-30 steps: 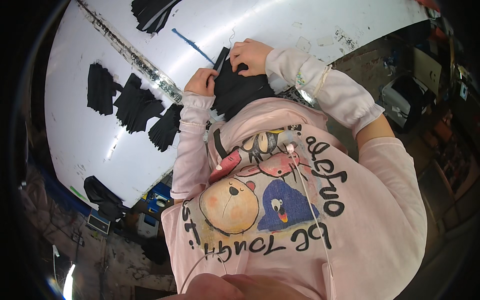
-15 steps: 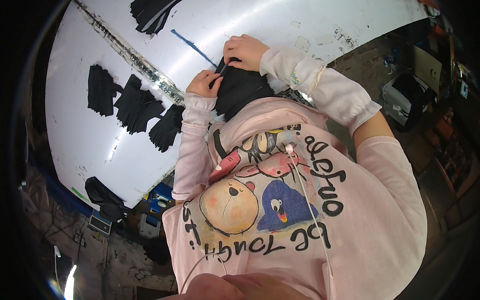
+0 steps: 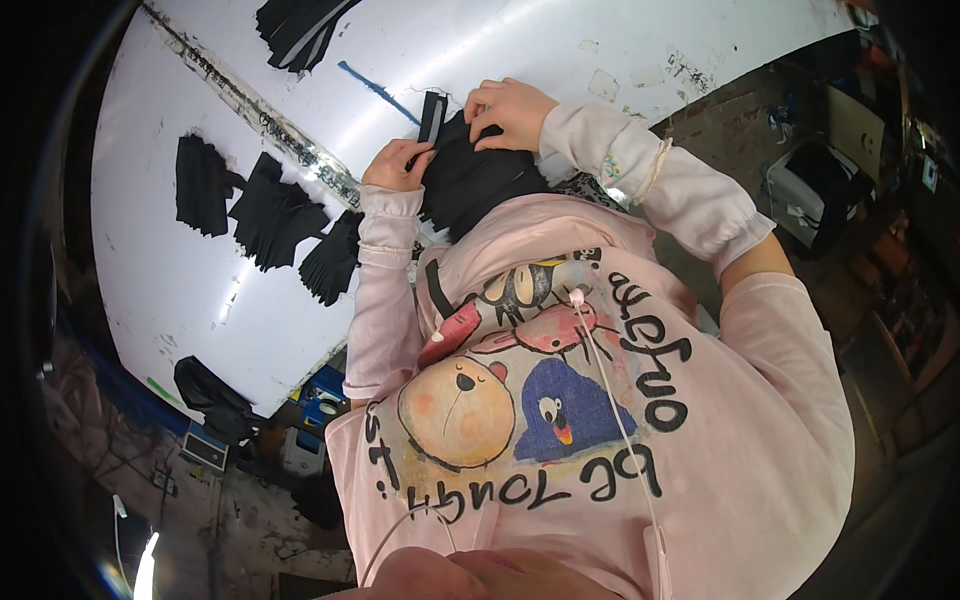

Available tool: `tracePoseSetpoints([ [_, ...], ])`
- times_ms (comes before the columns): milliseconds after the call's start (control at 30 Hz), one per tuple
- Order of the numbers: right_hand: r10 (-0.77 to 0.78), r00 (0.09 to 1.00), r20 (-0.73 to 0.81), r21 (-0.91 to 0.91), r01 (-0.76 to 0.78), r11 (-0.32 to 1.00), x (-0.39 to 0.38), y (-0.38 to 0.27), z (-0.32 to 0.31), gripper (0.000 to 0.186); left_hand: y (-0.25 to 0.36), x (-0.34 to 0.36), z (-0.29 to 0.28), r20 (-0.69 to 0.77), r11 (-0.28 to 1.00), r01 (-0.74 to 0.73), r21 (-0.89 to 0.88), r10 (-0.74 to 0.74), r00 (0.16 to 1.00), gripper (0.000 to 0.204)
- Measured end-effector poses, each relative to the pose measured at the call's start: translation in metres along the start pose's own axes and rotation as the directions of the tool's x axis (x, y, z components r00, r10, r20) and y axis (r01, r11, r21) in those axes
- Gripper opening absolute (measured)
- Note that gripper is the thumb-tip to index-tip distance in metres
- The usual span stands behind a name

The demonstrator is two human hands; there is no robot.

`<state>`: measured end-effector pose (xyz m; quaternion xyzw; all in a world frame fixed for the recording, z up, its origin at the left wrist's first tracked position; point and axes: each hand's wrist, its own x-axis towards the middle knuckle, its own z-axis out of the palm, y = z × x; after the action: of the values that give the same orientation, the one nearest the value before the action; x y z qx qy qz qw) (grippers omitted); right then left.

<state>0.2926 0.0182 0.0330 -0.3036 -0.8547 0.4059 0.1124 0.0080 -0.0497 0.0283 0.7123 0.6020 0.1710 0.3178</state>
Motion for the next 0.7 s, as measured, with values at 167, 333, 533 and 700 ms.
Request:
tracePoseSetpoints([
  [167, 0.017, 0.999, -0.046, -0.003, -0.017, 1.000, 0.006, -0.008, -0.005, 0.015, -0.002, 0.003, -0.002, 0.011, 1.000, -0.008, -0.012, 0.008, 1.000, 0.015],
  [333, 0.001, 0.998, -0.061, -0.003, -0.001, 1.000, 0.006, -0.007, 0.001, 0.014, -0.003, 0.003, 0.004, 0.019, 0.995, 0.094, -0.046, -0.093, 0.995, 0.022],
  [533, 0.014, 0.999, -0.030, 0.018, -0.014, 1.000, 0.008, -0.006, 0.004, 0.012, -0.004, 0.003, 0.009, 0.013, 0.986, 0.151, -0.064, -0.150, 0.989, 0.037],
  [700, 0.038, 0.999, -0.014, 0.020, -0.038, 0.999, 0.004, -0.004, 0.010, 0.012, -0.005, 0.004, 0.010, 0.031, 0.979, 0.186, -0.083, -0.184, 0.982, 0.042],
])
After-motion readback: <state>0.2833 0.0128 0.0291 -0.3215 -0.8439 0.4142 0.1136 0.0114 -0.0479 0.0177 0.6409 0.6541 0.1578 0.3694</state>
